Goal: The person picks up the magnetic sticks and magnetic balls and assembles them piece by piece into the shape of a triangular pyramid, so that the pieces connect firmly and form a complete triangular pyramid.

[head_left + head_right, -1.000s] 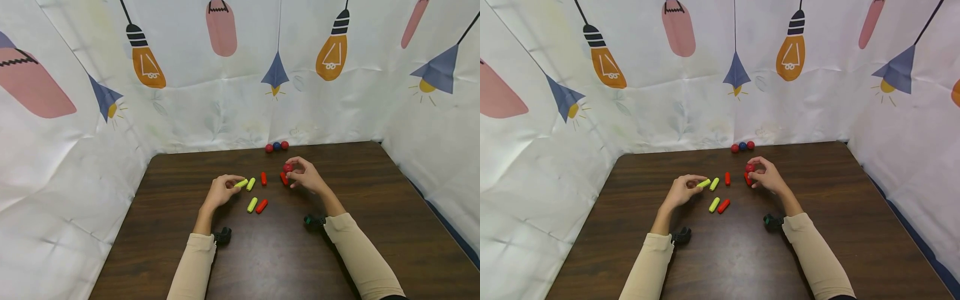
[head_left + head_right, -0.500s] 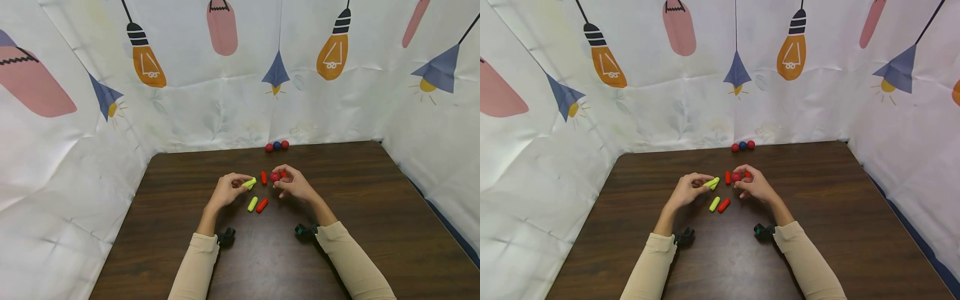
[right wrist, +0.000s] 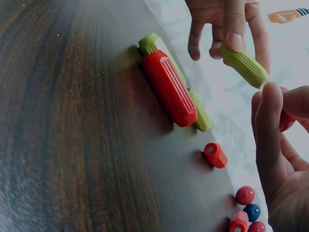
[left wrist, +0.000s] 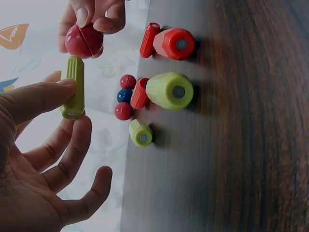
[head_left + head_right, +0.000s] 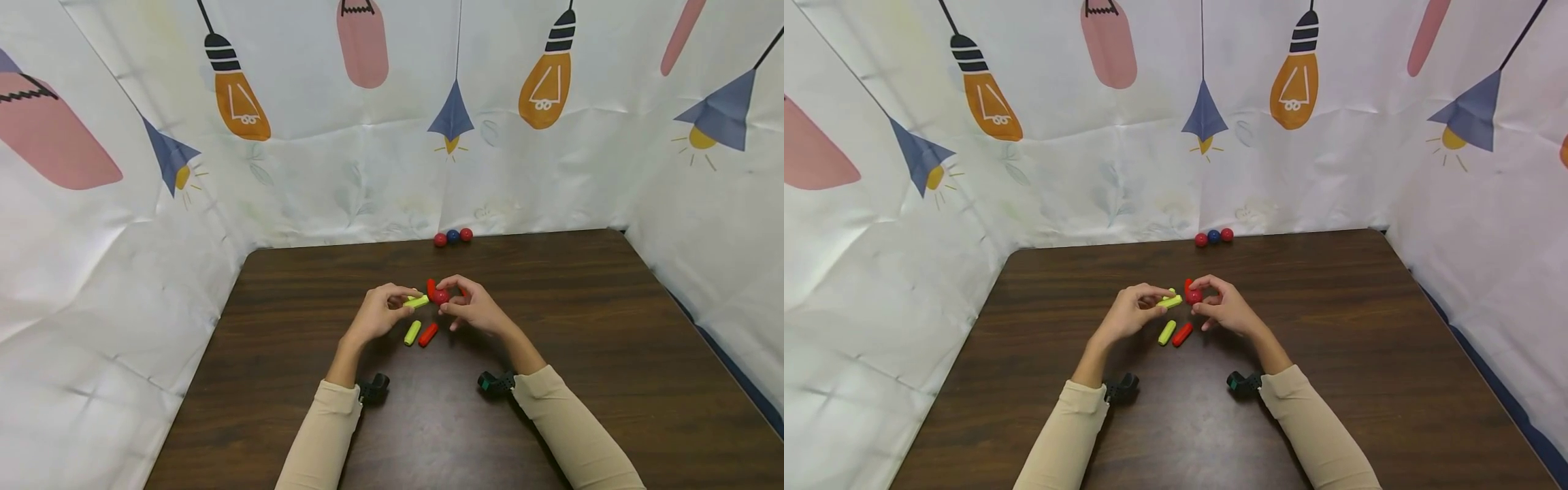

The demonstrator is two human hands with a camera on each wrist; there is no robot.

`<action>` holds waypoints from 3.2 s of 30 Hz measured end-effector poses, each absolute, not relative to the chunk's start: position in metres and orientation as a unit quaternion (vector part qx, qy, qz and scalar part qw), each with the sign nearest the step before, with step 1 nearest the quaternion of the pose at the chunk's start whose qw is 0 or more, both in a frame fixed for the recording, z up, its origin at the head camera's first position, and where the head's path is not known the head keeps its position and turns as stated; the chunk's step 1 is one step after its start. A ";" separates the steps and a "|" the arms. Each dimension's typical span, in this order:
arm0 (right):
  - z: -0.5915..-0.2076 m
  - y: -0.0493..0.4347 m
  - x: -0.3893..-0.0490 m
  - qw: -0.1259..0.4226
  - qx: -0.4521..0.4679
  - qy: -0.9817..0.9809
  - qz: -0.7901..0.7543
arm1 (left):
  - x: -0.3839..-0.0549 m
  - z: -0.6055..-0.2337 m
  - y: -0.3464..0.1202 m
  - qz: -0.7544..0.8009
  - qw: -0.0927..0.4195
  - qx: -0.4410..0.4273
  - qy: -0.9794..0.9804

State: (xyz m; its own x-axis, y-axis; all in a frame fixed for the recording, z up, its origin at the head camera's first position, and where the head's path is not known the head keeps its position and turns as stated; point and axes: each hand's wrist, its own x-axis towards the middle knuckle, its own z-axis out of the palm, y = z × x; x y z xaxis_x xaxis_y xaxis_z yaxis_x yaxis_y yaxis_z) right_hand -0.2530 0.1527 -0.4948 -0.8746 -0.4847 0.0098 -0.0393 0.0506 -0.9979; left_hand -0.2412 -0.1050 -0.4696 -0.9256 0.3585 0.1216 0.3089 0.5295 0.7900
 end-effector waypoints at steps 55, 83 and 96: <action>-0.499 0.157 -0.257 0.167 -0.180 0.703 -0.667 | -0.240 -0.471 -0.098 0.444 0.081 0.217 0.866; -0.497 0.169 -0.263 0.162 -0.170 0.753 -0.615 | -0.244 -0.469 -0.096 0.474 0.045 0.185 0.860; -0.495 0.215 -0.270 0.107 -0.115 0.740 -0.654 | -0.282 -0.473 -0.089 0.428 0.016 0.187 0.884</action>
State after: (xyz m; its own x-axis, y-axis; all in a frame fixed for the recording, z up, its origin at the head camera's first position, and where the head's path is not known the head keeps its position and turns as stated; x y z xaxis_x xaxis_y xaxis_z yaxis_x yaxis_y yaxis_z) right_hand -0.2697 0.2154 -0.4955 -0.9509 -0.3094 -0.0084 -0.0301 0.1195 -0.9924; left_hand -0.2822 -0.0891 -0.4731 -0.9297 0.3439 0.1319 0.3168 0.5638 0.7627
